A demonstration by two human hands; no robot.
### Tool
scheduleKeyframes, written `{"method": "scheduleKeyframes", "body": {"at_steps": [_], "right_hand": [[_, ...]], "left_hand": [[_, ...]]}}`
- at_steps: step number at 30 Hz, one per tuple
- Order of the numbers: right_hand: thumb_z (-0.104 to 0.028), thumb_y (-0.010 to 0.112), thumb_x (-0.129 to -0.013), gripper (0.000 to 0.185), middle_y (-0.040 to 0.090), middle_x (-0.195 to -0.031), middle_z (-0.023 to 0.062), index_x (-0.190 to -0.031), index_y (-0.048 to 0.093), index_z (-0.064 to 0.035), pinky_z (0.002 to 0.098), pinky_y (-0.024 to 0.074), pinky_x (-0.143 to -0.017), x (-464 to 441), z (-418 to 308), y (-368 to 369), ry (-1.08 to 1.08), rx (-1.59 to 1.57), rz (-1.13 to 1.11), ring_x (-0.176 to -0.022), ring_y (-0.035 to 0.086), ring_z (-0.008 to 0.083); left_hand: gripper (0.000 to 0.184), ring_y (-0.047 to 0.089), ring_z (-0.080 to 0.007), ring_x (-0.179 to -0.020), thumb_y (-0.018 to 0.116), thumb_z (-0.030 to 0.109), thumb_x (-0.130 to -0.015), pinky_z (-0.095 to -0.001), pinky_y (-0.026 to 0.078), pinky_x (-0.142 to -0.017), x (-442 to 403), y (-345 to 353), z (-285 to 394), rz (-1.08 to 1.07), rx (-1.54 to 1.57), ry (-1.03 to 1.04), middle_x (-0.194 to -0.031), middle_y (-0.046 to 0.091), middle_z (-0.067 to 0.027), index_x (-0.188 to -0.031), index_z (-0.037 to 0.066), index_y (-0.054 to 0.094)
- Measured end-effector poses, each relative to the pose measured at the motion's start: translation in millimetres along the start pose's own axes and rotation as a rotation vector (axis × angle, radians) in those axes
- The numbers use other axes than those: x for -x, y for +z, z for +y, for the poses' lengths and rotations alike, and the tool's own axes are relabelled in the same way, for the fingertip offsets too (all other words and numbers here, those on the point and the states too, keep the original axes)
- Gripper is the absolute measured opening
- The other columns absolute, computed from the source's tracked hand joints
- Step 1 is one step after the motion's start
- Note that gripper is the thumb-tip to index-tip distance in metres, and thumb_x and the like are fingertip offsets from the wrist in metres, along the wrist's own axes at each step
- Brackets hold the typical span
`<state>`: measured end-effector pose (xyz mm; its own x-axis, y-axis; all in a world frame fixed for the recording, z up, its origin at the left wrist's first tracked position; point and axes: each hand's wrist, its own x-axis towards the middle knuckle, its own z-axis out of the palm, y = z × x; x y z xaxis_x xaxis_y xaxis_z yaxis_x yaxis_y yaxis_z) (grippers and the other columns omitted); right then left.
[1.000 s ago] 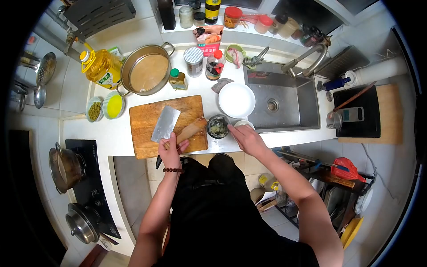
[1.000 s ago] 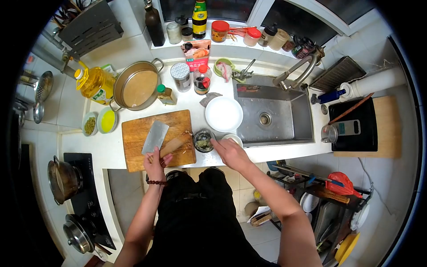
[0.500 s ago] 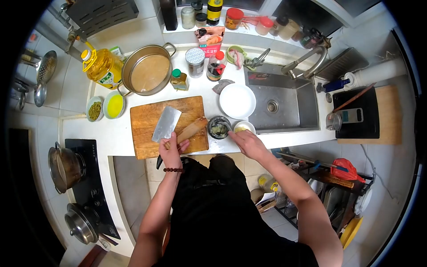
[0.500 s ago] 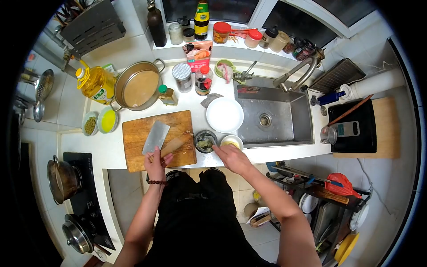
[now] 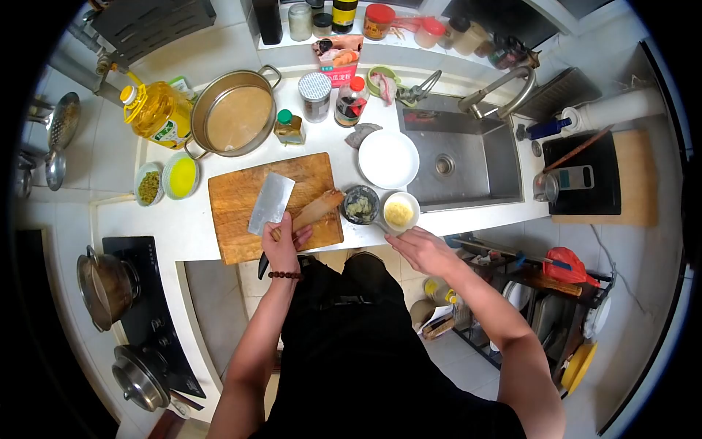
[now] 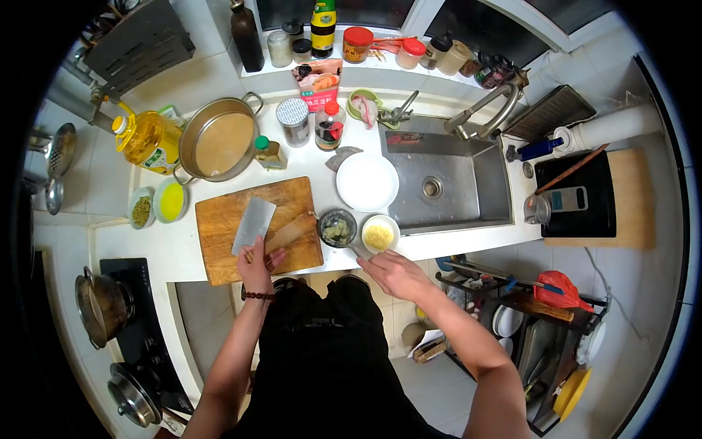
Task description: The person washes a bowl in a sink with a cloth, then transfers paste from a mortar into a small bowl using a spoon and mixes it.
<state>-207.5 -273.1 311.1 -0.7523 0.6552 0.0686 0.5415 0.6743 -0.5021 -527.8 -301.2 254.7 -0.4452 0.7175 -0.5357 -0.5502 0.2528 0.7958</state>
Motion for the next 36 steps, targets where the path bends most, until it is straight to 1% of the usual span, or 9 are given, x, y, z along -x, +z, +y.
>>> {"method": "scheduleKeyframes", "body": {"at_steps": [7,9,18,21,23,30,33,35,36], "right_hand": [[-0.004,0.066,-0.090,0.036,0.062,-0.088,0.0097,-0.126,0.067,-0.0005,0.0380,0.0550,-0.081,-3.6,7.3,9.9,0.019,0.046,-0.023,-0.085,0.065,0.0268],[-0.004,0.066,-0.090,0.036,0.063,-0.088,0.0099,-0.126,0.067,-0.0006,0.0379,0.0550,-0.082,-4.8,6.1,10.6,0.026,0.024,-0.032,-0.086,0.065,0.0270],[-0.007,0.065,-0.091,0.037,0.064,-0.092,0.0106,-0.128,0.066,-0.0026,0.0400,0.0550,-0.085,-13.3,20.0,12.7,0.033,0.031,-0.061,-0.089,0.066,0.0294],[-0.006,0.066,-0.090,0.037,0.064,-0.092,0.0112,-0.127,0.066,-0.0014,0.0408,0.0553,-0.081,-22.7,28.2,17.6,0.006,0.038,-0.067,-0.086,0.065,0.0295],[-0.008,0.065,-0.092,0.036,0.064,-0.091,0.0115,-0.128,0.067,-0.0030,0.0414,0.0551,-0.082,-28.5,35.7,21.0,0.044,0.050,-0.143,-0.086,0.065,0.0301],[-0.006,0.060,-0.093,0.035,0.066,-0.094,0.0129,-0.127,0.067,-0.0017,0.0415,0.0547,-0.084,-52.0,20.0,-12.2,0.070,-0.035,-0.172,-0.092,0.066,0.0319],[-0.004,0.059,-0.093,0.032,0.067,-0.093,0.0135,-0.123,0.068,-0.0012,0.0433,0.0551,-0.081,-55.0,32.8,2.3,-0.018,0.007,-0.210,-0.091,0.068,0.0335],[-0.004,0.058,-0.092,0.030,0.069,-0.096,0.0150,-0.120,0.068,-0.0010,0.0453,0.0555,-0.078,-69.4,41.6,4.5,0.014,0.058,-0.397,-0.089,0.070,0.0354],[-0.004,0.058,-0.092,0.030,0.069,-0.096,0.0150,-0.120,0.068,-0.0010,0.0453,0.0555,-0.078,-75.5,44.3,4.4,0.013,0.056,-0.397,-0.089,0.070,0.0354]], "left_hand": [[0.034,0.074,-0.0323,-0.078,0.066,0.026,-0.103,-0.0417,0.066,-0.069,-3.3,-0.2,2.5,-0.016,-0.028,-0.013,-0.086,0.059,-0.0082,-0.087,0.010,0.040],[0.032,0.075,-0.0324,-0.076,0.067,0.023,-0.102,-0.0402,0.067,-0.067,-6.7,-3.8,-0.8,-0.032,0.001,-0.011,-0.092,0.064,-0.0139,-0.091,0.008,0.042],[0.030,0.075,-0.0326,-0.076,0.068,0.022,-0.102,-0.0410,0.067,-0.067,-7.4,-5.6,-2.4,-0.004,0.002,-0.010,-0.092,0.065,-0.0143,-0.092,0.008,0.043],[0.030,0.075,-0.0328,-0.076,0.068,0.022,-0.102,-0.0410,0.067,-0.067,-7.7,-4.7,-2.0,-0.007,0.003,-0.010,-0.093,0.065,-0.0140,-0.092,0.008,0.043],[0.030,0.075,-0.0327,-0.076,0.068,0.022,-0.102,-0.0408,0.067,-0.067,-9.0,-4.9,-3.0,-0.005,0.002,-0.003,-0.093,0.065,-0.0141,-0.092,0.008,0.043],[0.031,0.075,-0.0326,-0.076,0.067,0.023,-0.102,-0.0402,0.067,-0.066,-9.3,-5.6,-0.5,0.015,0.012,0.029,-0.095,0.063,-0.0135,-0.093,0.008,0.042],[0.031,0.075,-0.0329,-0.077,0.067,0.023,-0.102,-0.0403,0.067,-0.067,-7.2,-4.4,0.9,0.023,0.005,0.021,-0.096,0.062,-0.0135,-0.092,0.008,0.042],[0.031,0.075,-0.0330,-0.077,0.067,0.023,-0.102,-0.0401,0.067,-0.067,-5.8,-5.6,-0.5,0.025,0.008,0.017,-0.097,0.063,-0.0140,-0.092,0.008,0.042],[0.031,0.075,-0.0331,-0.078,0.067,0.023,-0.103,-0.0399,0.067,-0.067,-5.5,-6.1,-0.9,0.019,0.008,0.012,-0.099,0.063,-0.0144,-0.092,0.008,0.042]]}}
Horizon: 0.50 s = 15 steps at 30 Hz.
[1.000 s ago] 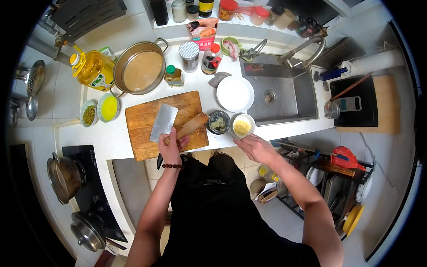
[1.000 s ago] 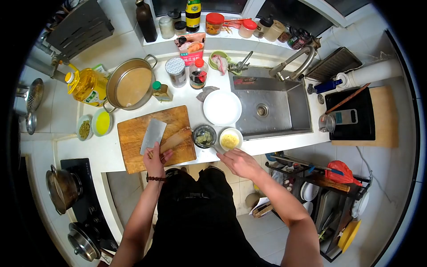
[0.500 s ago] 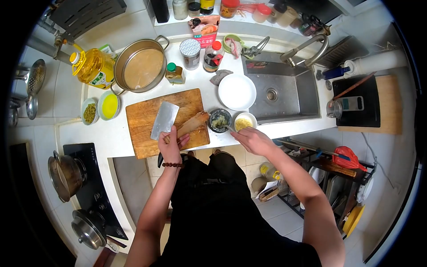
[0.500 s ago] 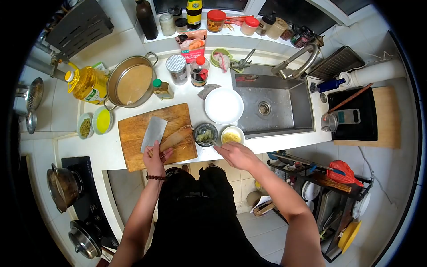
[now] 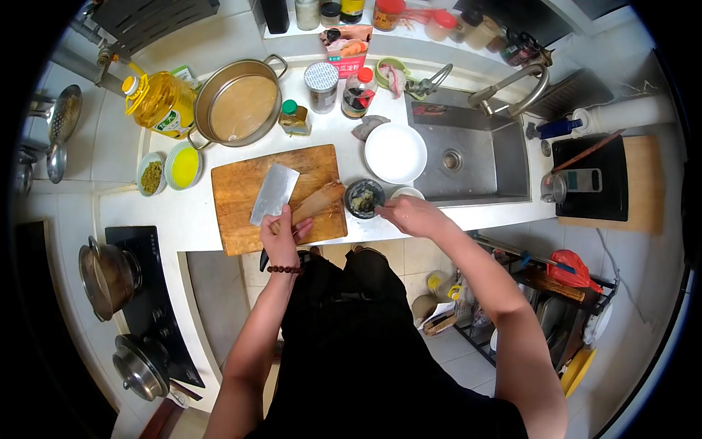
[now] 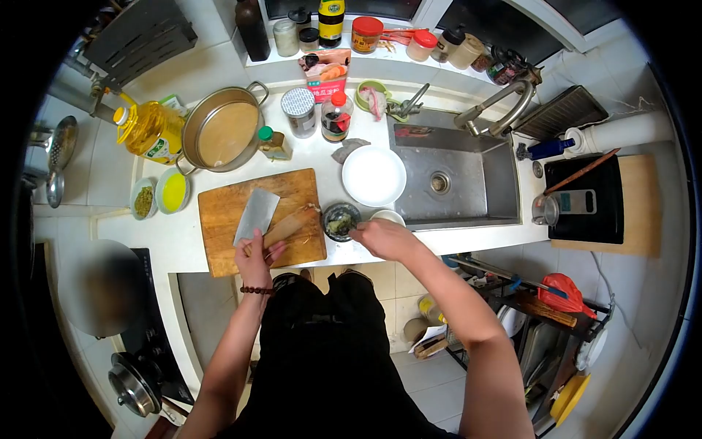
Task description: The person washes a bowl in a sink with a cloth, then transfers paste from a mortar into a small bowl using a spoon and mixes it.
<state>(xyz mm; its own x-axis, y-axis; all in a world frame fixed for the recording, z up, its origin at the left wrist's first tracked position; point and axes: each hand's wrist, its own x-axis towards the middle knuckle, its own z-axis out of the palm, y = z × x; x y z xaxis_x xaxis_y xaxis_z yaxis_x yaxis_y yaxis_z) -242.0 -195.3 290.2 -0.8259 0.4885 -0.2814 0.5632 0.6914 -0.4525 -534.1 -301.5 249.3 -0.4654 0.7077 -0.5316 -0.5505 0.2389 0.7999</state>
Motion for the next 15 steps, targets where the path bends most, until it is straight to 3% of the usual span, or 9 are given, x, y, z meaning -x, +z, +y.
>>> {"method": "scheduleKeyframes", "body": {"at_steps": [3,5,6,8,13,15], "right_hand": [[-0.005,0.059,-0.092,0.026,0.069,-0.096,0.0175,-0.115,0.068,0.0004,0.0474,0.0555,-0.076,-7.1,1.8,-11.0,0.004,0.004,-0.028,-0.087,0.069,0.0381],[-0.011,0.060,-0.099,0.025,0.073,-0.097,0.0164,-0.119,0.070,0.0014,0.0388,0.0582,-0.075,-3.5,-7.4,-22.6,0.070,-0.117,0.237,-0.083,0.072,0.0317],[-0.011,0.060,-0.099,0.025,0.073,-0.097,0.0164,-0.119,0.070,0.0014,0.0388,0.0582,-0.075,-3.3,-11.6,-22.5,0.064,-0.115,0.233,-0.083,0.072,0.0317],[-0.008,0.058,-0.096,0.022,0.072,-0.096,0.0246,-0.106,0.072,0.0051,0.0478,0.0553,-0.081,-5.0,-21.5,-20.1,0.251,-0.425,0.365,-0.090,0.069,0.0421],[-0.010,0.058,-0.097,0.023,0.072,-0.099,0.0266,-0.105,0.073,0.0050,0.0480,0.0554,-0.082,-17.8,-11.1,24.6,0.355,-0.521,0.281,-0.091,0.069,0.0424],[-0.010,0.057,-0.098,0.022,0.071,-0.095,0.0255,-0.106,0.072,0.0049,0.0497,0.0548,-0.081,-18.5,-9.4,32.7,0.228,-0.340,0.300,-0.089,0.069,0.0431]], "left_hand": [[0.030,0.075,-0.0334,-0.078,0.067,0.022,-0.103,-0.0401,0.067,-0.068,-0.4,-0.2,0.2,-0.003,0.001,0.009,-0.099,0.063,-0.0151,-0.093,0.008,0.043],[0.030,0.075,-0.0334,-0.078,0.067,0.022,-0.103,-0.0401,0.067,-0.067,0.7,-0.1,1.4,0.014,0.017,0.018,-0.099,0.063,-0.0151,-0.093,0.007,0.043],[0.029,0.075,-0.0334,-0.077,0.067,0.022,-0.103,-0.0402,0.067,-0.067,1.4,0.3,1.9,0.023,0.026,0.023,-0.099,0.063,-0.0152,-0.093,0.007,0.043],[0.029,0.075,-0.0334,-0.077,0.066,0.021,-0.103,-0.0402,0.067,-0.067,2.6,0.8,0.9,0.037,0.041,0.031,-0.099,0.063,-0.0153,-0.093,0.007,0.043],[0.029,0.075,-0.0335,-0.077,0.066,0.021,-0.103,-0.0399,0.067,-0.067,8.1,3.7,2.8,0.058,0.044,0.034,-0.099,0.063,-0.0157,-0.093,0.007,0.043],[0.029,0.075,-0.0337,-0.077,0.066,0.021,-0.103,-0.0398,0.067,-0.067,8.4,5.3,3.1,0.058,0.052,0.031,-0.099,0.063,-0.0157,-0.093,0.007,0.043]]}}
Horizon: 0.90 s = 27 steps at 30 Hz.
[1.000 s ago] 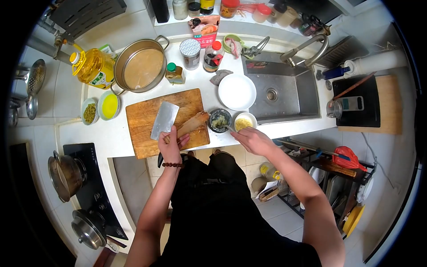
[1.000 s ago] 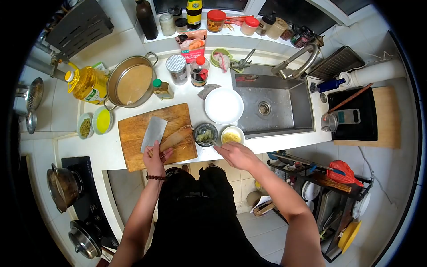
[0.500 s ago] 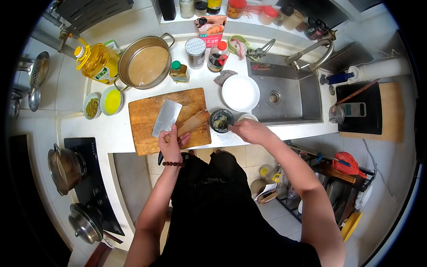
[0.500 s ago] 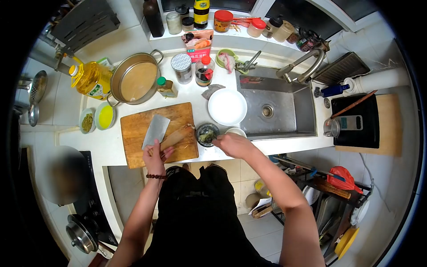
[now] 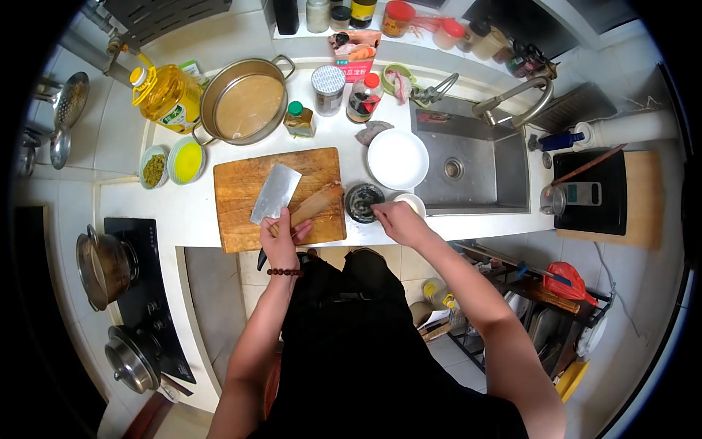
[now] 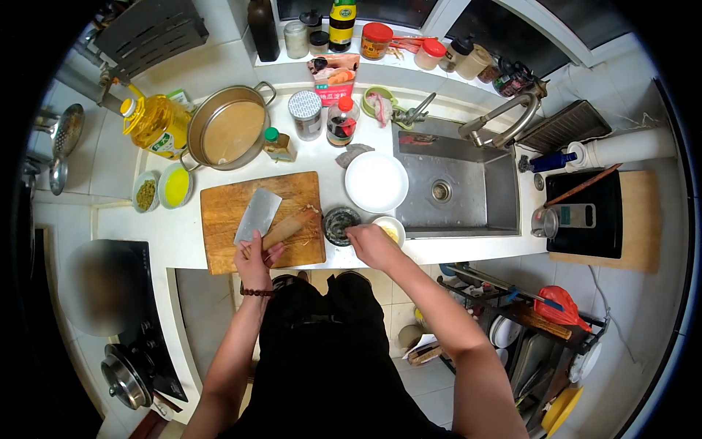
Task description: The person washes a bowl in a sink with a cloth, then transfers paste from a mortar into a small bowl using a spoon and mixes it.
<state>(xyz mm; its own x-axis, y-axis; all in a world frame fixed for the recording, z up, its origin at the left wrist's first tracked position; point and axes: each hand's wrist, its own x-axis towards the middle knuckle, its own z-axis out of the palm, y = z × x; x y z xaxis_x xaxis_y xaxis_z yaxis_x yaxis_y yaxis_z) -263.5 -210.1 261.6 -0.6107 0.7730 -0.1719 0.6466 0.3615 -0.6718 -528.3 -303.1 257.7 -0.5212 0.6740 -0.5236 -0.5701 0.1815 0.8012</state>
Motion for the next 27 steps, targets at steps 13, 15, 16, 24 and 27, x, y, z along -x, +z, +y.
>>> {"method": "scheduleKeyframes", "body": {"at_steps": [13,15,16,24,27], "right_hand": [[-0.002,0.059,-0.081,0.008,0.069,-0.078,0.0212,-0.084,0.064,0.0038,0.0448,0.0578,-0.066,0.1,-40.0,20.2,-0.098,0.504,-0.057,-0.072,0.072,0.0366],[-0.002,0.059,-0.083,0.008,0.069,-0.078,0.0231,-0.085,0.064,0.0043,0.0463,0.0580,-0.066,-11.1,-42.5,31.9,-0.033,0.468,-0.032,-0.072,0.071,0.0386],[-0.002,0.059,-0.086,0.009,0.069,-0.078,0.0250,-0.086,0.064,0.0047,0.0479,0.0581,-0.066,-14.4,-42.3,35.7,0.029,0.427,-0.007,-0.073,0.071,0.0406],[-0.008,0.052,-0.100,0.022,0.066,-0.079,0.0315,-0.090,0.062,0.0091,0.0535,0.0544,-0.072,8.7,-30.7,47.6,0.255,-0.016,0.127,-0.078,0.068,0.0475],[-0.009,0.052,-0.101,0.022,0.068,-0.079,0.0275,-0.096,0.065,0.0086,0.0476,0.0548,-0.071,13.3,-16.8,52.2,0.275,-0.204,0.146,-0.075,0.069,0.0418]], "left_hand": [[0.030,0.075,-0.0339,-0.078,0.066,0.022,-0.103,-0.0409,0.067,-0.069,-7.3,-7.7,-2.3,-0.025,0.020,-0.010,-0.096,0.063,-0.0143,-0.092,0.007,0.042],[0.030,0.075,-0.0338,-0.078,0.066,0.022,-0.103,-0.0409,0.067,-0.069,-10.2,-8.9,-3.1,-0.024,0.019,-0.014,-0.095,0.063,-0.0142,-0.092,0.007,0.042],[0.030,0.075,-0.0338,-0.078,0.066,0.022,-0.103,-0.0409,0.067,-0.069,-11.1,-9.9,-3.2,-0.024,0.019,-0.015,-0.095,0.063,-0.0142,-0.092,0.007,0.042],[0.033,0.075,-0.0325,-0.078,0.066,0.026,-0.103,-0.0410,0.066,-0.069,-16.2,-16.1,-1.3,-0.021,-0.020,-0.015,-0.087,0.061,-0.0080,-0.087,0.010,0.041],[0.034,0.075,-0.0323,-0.077,0.067,0.026,-0.103,-0.0407,0.066,-0.069,-20.7,-17.0,-4.6,-0.033,-0.023,-0.034,-0.087,0.061,-0.0077,-0.087,0.010,0.041]]}}
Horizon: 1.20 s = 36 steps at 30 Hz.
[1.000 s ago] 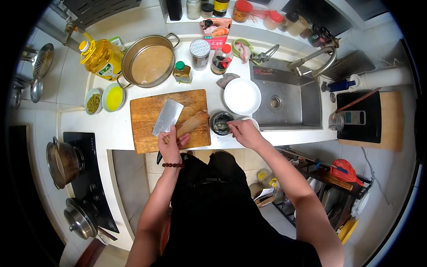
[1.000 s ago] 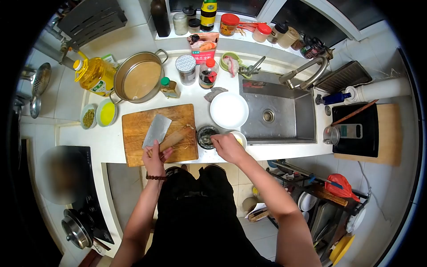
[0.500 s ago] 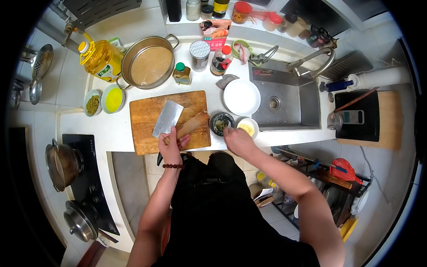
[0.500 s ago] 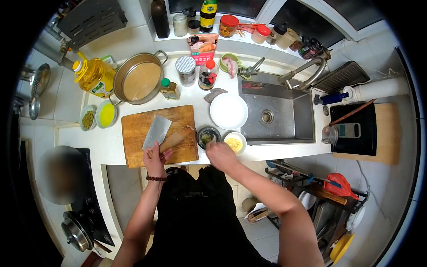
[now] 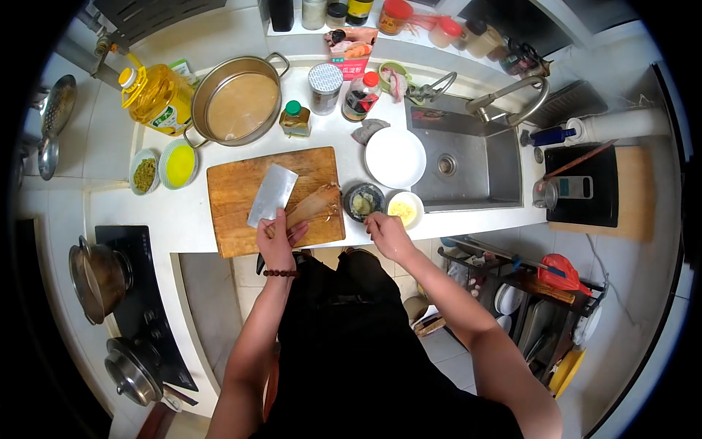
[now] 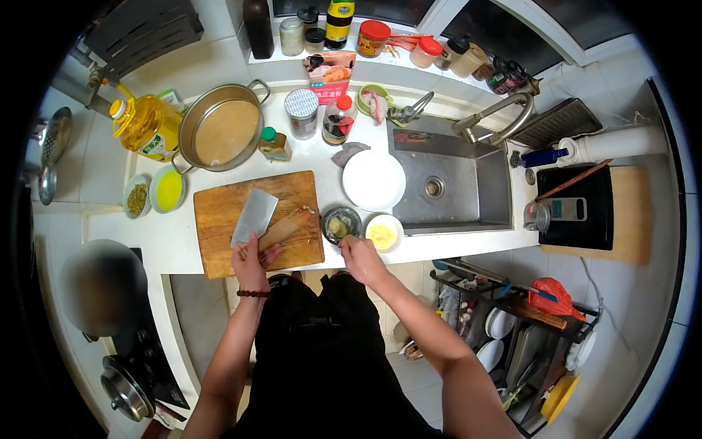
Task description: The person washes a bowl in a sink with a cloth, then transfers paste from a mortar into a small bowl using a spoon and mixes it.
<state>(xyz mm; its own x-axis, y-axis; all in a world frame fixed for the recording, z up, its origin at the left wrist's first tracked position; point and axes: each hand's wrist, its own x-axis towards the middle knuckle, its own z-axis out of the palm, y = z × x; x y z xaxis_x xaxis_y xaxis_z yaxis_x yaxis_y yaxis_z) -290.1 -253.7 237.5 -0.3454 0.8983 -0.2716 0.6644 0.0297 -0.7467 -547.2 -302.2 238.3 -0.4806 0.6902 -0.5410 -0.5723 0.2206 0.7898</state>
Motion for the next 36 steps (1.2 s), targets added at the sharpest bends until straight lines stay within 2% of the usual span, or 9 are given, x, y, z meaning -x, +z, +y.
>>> {"method": "scheduleKeyframes", "body": {"at_steps": [1,2,4,5,7,9,12,17,36], "right_hand": [[-0.009,0.052,-0.102,0.022,0.069,-0.079,0.0240,-0.101,0.067,0.0080,0.0431,0.0553,-0.068,-1.1,7.5,0.3,0.058,-0.132,-0.019,-0.073,0.070,0.0366],[-0.009,0.052,-0.102,0.022,0.069,-0.079,0.0240,-0.101,0.067,0.0080,0.0431,0.0553,-0.068,-1.5,19.0,1.0,0.059,-0.134,-0.016,-0.073,0.070,0.0366],[-0.009,0.051,-0.105,0.024,0.070,-0.081,0.0143,-0.108,0.067,0.0079,0.0328,0.0532,-0.066,-1.9,36.1,-3.0,0.158,-0.475,-0.022,-0.070,0.068,0.0215],[-0.009,0.051,-0.105,0.024,0.070,-0.081,0.0143,-0.108,0.067,0.0079,0.0328,0.0532,-0.066,0.2,44.1,-3.9,0.158,-0.476,-0.020,-0.070,0.068,0.0215],[-0.012,0.049,-0.109,0.026,0.069,-0.085,0.0078,-0.112,0.067,0.0069,0.0280,0.0522,-0.070,5.5,48.3,-5.9,0.173,-0.624,-0.040,-0.075,0.064,0.0132],[-0.014,0.049,-0.109,0.028,0.069,-0.089,0.0081,-0.114,0.067,0.0066,0.0284,0.0525,-0.072,8.5,54.9,-4.5,0.159,-0.678,-0.041,-0.077,0.064,0.0139],[-0.017,0.049,-0.110,0.030,0.070,-0.093,0.0086,-0.119,0.066,0.0060,0.0290,0.0530,-0.076,10.9,62.3,-4.1,0.145,-0.764,-0.045,-0.080,0.065,0.0150],[-0.018,0.048,-0.111,0.032,0.071,-0.097,0.0096,-0.123,0.066,0.0052,0.0294,0.0536,-0.079,12.2,68.1,-15.1,0.146,-0.837,-0.086,-0.085,0.068,0.0167],[-0.009,0.045,-0.110,0.032,0.071,-0.110,0.0127,-0.134,0.060,0.0050,0.0296,0.0550,-0.085,27.4,90.9,-43.4,0.142,-1.007,-0.200,-0.097,0.070,0.0193]], "left_hand": [[0.034,0.075,-0.0323,-0.077,0.067,0.026,-0.103,-0.0407,0.066,-0.069,-1.1,0.1,0.0,-0.003,-0.002,0.000,-0.087,0.061,-0.0077,-0.087,0.010,0.041],[0.034,0.075,-0.0321,-0.077,0.067,0.026,-0.103,-0.0407,0.066,-0.069,-1.7,-0.1,0.1,-0.003,-0.010,-0.002,-0.087,0.061,-0.0077,-0.087,0.010,0.042],[0.034,0.075,-0.0320,-0.077,0.067,0.027,-0.103,-0.0407,0.066,-0.069,-2.3,2.0,1.3,-0.004,-0.018,-0.002,-0.087,0.061,-0.0077,-0.087,0.010,0.042],[0.033,0.075,-0.0316,-0.077,0.066,0.026,-0.103,-0.0405,0.066,-0.068,-2.3,2.8,2.1,-0.009,-0.021,0.002,-0.087,0.061,-0.0077,-0.087,0.010,0.042],[0.033,0.075,-0.0313,-0.077,0.066,0.026,-0.103,-0.0403,0.066,-0.068,-2.2,3.0,2.3,-0.014,-0.029,0.008,-0.087,0.061,-0.0076,-0.088,0.010,0.042],[0.031,0.075,-0.0313,-0.076,0.067,0.023,-0.103,-0.0395,0.066,-0.067,-2.1,3.9,3.1,-0.026,-0.022,0.013,-0.096,0.063,-0.0119,-0.092,0.008,0.042],[0.031,0.075,-0.0295,-0.077,0.067,0.023,-0.102,-0.0375,0.065,-0.066,4.7,12.6,6.3,-0.053,-0.080,0.043,-0.091,0.062,-0.0082,-0.089,0.010,0.043],[0.030,0.075,-0.0295,-0.077,0.068,0.022,-0.102,-0.0376,0.065,-0.065,7.5,18.9,0.1,-0.076,-0.133,0.055,-0.093,0.062,-0.0092,-0.090,0.010,0.042],[0.032,0.075,-0.0318,-0.075,0.068,0.022,-0.102,-0.0378,0.065,-0.063,14.0,33.7,-21.6,-0.040,-0.139,0.088,-0.088,0.063,-0.0098,-0.091,0.010,0.040]]}}
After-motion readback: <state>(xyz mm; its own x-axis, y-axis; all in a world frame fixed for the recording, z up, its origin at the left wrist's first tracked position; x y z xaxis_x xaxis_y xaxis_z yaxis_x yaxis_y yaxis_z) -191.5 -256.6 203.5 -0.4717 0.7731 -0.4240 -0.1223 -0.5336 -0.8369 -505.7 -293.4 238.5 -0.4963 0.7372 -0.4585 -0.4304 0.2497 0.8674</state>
